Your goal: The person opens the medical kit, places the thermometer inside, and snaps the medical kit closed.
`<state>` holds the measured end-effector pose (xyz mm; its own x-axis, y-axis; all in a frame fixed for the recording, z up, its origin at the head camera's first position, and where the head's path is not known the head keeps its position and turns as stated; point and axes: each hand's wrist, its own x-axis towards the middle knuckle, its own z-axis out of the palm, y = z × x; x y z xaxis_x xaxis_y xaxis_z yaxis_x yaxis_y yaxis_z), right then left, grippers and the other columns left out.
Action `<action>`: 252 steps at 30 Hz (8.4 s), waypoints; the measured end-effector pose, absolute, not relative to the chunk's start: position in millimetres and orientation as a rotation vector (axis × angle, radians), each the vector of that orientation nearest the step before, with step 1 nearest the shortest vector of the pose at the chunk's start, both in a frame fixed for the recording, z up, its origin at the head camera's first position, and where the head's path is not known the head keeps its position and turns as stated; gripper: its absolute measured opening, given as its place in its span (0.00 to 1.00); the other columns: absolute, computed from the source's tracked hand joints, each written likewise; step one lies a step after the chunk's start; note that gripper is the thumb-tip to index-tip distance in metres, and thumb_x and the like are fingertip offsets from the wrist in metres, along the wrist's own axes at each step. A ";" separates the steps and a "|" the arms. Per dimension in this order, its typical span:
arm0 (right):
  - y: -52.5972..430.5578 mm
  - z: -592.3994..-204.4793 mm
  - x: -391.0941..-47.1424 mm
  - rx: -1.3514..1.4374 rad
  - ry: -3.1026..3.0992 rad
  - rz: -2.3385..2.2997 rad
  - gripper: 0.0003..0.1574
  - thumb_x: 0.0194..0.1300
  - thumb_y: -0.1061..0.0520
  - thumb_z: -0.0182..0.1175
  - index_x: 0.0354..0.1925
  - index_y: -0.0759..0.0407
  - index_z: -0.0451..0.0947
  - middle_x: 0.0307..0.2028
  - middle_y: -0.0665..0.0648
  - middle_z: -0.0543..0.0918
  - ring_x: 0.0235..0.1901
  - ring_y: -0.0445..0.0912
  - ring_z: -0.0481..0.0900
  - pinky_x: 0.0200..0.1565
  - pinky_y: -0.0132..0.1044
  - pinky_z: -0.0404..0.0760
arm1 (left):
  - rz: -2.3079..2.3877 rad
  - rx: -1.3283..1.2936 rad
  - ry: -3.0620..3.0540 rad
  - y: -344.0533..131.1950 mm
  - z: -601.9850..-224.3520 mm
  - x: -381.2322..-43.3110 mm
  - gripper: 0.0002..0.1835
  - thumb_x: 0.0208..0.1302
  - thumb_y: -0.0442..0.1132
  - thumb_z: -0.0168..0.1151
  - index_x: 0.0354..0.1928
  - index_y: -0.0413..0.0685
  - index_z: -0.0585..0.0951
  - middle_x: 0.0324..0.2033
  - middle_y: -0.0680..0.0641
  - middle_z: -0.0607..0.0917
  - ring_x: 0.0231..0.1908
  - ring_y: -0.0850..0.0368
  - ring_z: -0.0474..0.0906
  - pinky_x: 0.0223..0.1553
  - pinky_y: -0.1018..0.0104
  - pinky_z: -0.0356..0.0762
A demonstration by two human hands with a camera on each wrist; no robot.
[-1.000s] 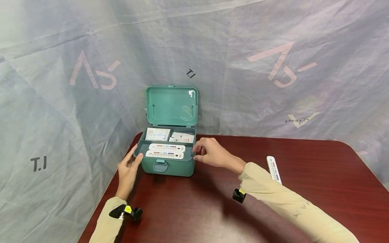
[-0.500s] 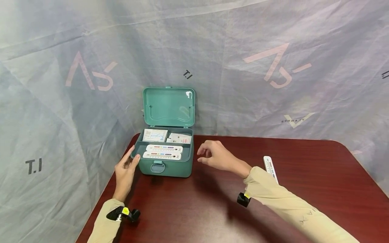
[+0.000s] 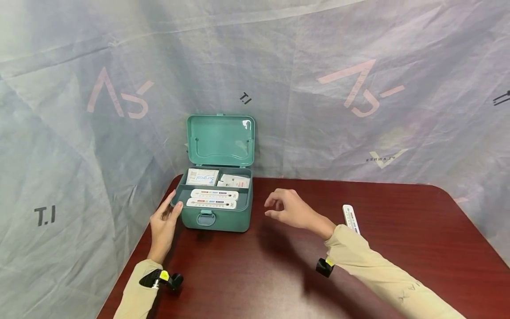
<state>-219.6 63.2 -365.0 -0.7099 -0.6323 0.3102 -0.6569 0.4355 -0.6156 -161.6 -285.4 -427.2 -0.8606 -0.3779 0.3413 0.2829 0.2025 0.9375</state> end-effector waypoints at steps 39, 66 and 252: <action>116.8 -395.9 -199.9 0.967 -2.609 1.253 0.06 0.52 0.65 0.69 0.29 0.58 0.82 0.26 0.47 0.79 0.25 0.40 0.75 0.29 0.40 0.76 | -1.707 0.080 -1.956 -284.4 -428.3 -159.1 0.26 0.64 0.35 0.62 0.63 0.39 0.72 0.63 0.39 0.71 0.57 0.49 0.67 0.50 0.79 0.67; 149.8 -416.8 -192.7 0.755 -2.621 1.277 0.11 0.52 0.65 0.69 0.34 0.55 0.81 0.33 0.56 0.82 0.31 0.49 0.77 0.35 0.42 0.77 | -1.749 0.026 -1.869 -284.1 -434.0 -162.9 0.25 0.62 0.32 0.62 0.62 0.36 0.73 0.61 0.36 0.72 0.52 0.53 0.69 0.48 0.78 0.66; 209.0 -452.3 -165.9 0.310 -2.670 1.023 0.17 0.41 0.62 0.72 0.35 0.61 0.83 0.31 0.54 0.78 0.22 0.39 0.70 0.24 0.32 0.69 | -1.668 0.045 -1.939 -281.1 -427.3 -157.2 0.23 0.64 0.33 0.60 0.62 0.38 0.73 0.60 0.37 0.73 0.40 0.57 0.67 0.43 0.76 0.67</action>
